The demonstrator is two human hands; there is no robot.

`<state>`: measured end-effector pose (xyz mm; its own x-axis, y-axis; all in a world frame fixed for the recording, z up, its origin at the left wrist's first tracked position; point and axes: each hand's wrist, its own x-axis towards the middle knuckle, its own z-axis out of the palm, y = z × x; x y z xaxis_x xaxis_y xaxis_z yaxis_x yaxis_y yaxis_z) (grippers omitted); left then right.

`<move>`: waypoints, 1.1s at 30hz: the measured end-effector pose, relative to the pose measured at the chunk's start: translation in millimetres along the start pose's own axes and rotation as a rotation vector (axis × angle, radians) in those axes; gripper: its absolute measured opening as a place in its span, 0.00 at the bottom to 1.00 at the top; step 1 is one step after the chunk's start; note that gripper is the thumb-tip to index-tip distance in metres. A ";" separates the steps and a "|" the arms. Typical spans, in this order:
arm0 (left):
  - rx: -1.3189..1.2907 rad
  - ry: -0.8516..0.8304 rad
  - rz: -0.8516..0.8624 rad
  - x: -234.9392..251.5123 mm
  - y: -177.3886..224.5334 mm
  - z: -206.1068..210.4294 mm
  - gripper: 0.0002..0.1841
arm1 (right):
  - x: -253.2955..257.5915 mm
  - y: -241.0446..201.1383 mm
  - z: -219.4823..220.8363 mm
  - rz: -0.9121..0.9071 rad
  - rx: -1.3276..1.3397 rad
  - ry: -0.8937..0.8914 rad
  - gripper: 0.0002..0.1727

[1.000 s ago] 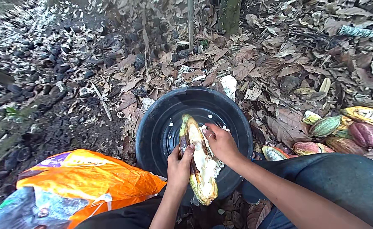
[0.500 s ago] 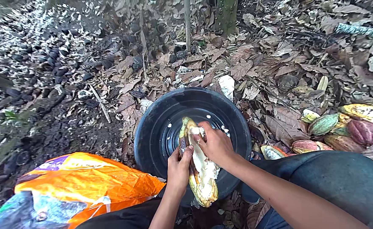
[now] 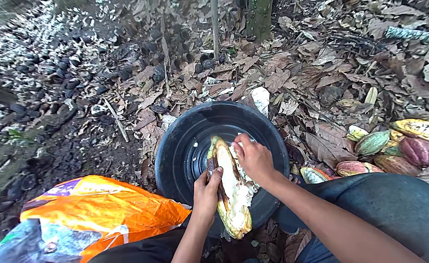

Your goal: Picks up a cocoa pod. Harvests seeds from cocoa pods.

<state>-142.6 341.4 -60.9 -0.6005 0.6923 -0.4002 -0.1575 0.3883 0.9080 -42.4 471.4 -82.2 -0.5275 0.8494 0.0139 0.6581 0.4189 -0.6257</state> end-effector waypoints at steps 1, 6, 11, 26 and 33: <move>-0.018 0.006 -0.002 0.8 -0.4 -1.6 0.17 | 5.1 0.8 -6.7 0.069 -0.041 -0.078 0.23; -0.073 0.032 -0.018 2.9 1.9 -5.4 0.19 | 17.2 -6.0 -26.0 0.247 -0.253 -0.364 0.27; -0.081 0.027 -0.019 4.2 1.5 -6.4 0.19 | 18.1 -8.7 -33.9 0.128 -0.123 -0.263 0.17; -0.319 -0.027 -0.127 3.1 2.8 -4.7 0.23 | -5.6 -41.0 -69.4 -0.181 0.154 -0.398 0.14; -0.426 -0.097 -0.140 2.8 2.5 -2.5 0.25 | -9.5 -35.3 -91.1 -0.260 0.201 -0.454 0.15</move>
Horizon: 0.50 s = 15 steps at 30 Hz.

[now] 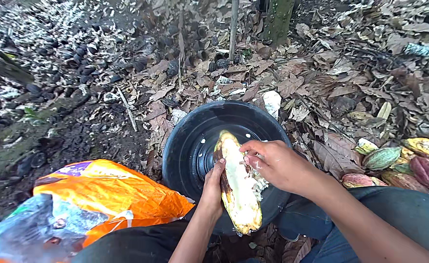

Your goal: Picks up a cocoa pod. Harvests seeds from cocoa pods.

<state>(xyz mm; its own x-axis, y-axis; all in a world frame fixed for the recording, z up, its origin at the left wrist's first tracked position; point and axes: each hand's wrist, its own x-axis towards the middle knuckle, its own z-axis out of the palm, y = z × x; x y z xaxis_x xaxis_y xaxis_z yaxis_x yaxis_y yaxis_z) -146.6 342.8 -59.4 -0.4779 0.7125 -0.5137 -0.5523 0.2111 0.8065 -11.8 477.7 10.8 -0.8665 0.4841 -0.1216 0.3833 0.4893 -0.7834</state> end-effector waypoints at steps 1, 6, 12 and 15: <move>-0.001 -0.009 0.002 -0.1 -0.5 0.0 0.25 | -0.6 2.6 -1.8 0.022 0.086 0.008 0.15; -0.050 -0.036 -0.013 -2.7 -4.0 4.5 0.23 | -8.5 -11.9 -4.0 0.132 0.377 -0.043 0.19; -0.208 -0.096 -0.040 -9.3 -4.8 14.6 0.24 | -14.7 -11.0 1.5 -0.040 0.149 0.095 0.25; -0.252 -0.087 -0.008 -9.1 -3.0 17.9 0.24 | -10.4 3.9 0.5 -0.131 0.016 0.332 0.22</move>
<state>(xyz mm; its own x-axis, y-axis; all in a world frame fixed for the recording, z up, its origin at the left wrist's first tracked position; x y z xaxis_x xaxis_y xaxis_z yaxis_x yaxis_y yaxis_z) -128.4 347.7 -51.9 -0.4182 0.7688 -0.4838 -0.7137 0.0513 0.6985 -1.4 474.2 8.7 -0.7558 0.6287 0.1831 0.2684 0.5525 -0.7891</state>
